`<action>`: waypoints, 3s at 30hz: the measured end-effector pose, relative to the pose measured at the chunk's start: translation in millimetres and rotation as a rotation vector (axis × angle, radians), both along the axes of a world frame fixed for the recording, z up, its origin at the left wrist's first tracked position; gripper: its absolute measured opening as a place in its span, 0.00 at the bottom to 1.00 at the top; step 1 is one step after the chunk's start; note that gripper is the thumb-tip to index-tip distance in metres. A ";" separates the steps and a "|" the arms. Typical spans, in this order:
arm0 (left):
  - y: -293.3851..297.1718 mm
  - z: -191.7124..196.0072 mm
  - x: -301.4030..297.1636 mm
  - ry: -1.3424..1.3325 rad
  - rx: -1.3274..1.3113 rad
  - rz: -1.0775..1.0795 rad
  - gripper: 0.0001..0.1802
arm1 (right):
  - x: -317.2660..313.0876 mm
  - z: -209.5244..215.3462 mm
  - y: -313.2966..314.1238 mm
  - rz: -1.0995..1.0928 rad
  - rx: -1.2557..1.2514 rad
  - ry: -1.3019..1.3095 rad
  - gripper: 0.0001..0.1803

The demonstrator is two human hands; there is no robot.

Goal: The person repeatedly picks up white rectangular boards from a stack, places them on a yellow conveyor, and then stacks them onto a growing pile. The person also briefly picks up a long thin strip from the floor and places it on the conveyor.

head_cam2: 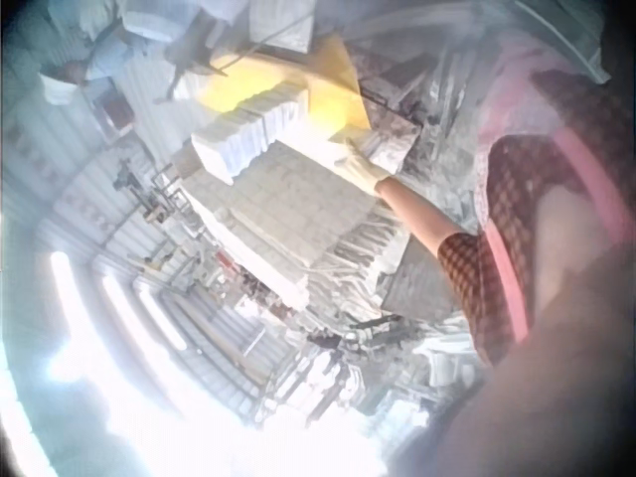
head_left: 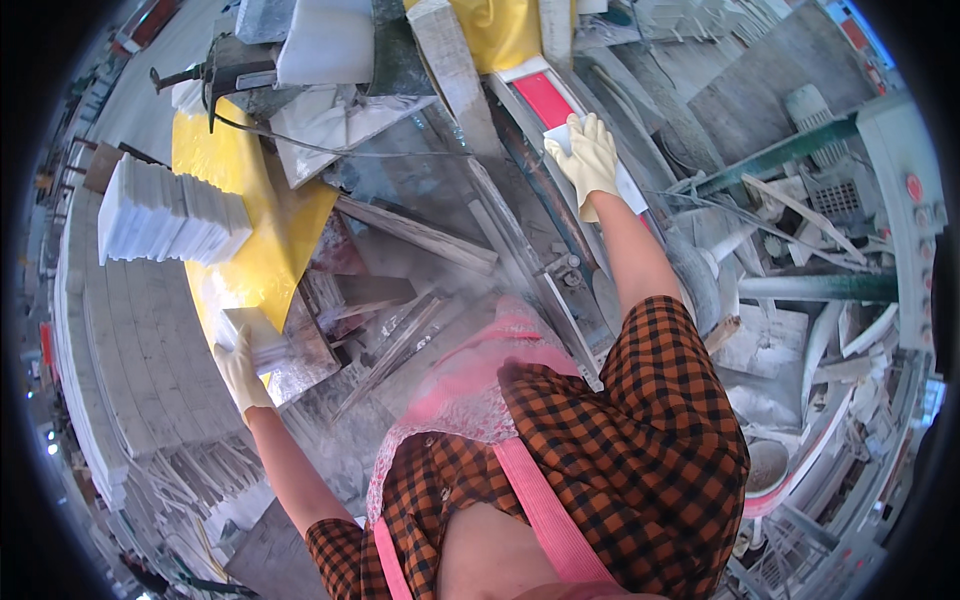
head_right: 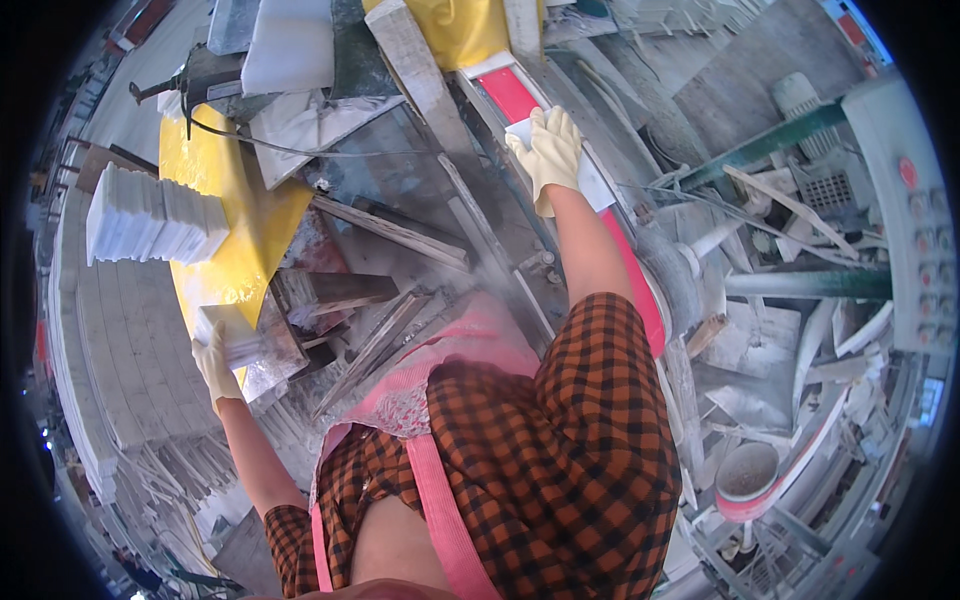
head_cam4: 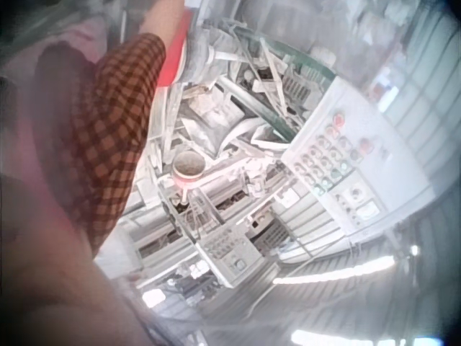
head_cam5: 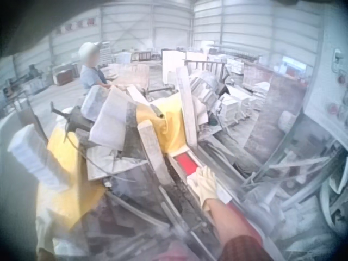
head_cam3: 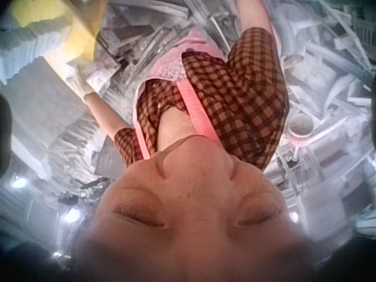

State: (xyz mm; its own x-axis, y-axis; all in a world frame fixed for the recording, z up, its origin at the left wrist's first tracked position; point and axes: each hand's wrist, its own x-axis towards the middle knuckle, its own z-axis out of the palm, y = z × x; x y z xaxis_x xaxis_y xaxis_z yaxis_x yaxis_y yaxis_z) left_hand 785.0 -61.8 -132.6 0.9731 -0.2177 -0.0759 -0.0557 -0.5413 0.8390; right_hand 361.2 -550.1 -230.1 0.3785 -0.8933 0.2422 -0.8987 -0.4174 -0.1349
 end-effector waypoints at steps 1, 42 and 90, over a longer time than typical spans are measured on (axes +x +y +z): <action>-1.4 2.4 -1.7 0.012 -0.003 -0.011 0.44 | -10.6 2.2 6.1 0.017 -0.018 -0.001 0.40; 2.4 -11.5 -0.3 -0.072 0.266 0.107 0.55 | -25.3 76.8 33.3 0.128 0.217 0.217 0.32; -15.2 44.3 -19.3 -0.187 0.660 0.022 0.58 | 383.7 64.5 302.9 1.466 0.639 -0.215 0.73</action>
State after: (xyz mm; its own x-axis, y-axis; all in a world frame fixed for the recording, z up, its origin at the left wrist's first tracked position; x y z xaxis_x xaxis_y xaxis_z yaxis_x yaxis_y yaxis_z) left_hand 765.8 -77.0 -88.3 0.9864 -0.1635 -0.0165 -0.1504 -0.9385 0.3107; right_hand 744.9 -247.2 -165.6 0.9644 0.2180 0.1496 0.2604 -0.6857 -0.6797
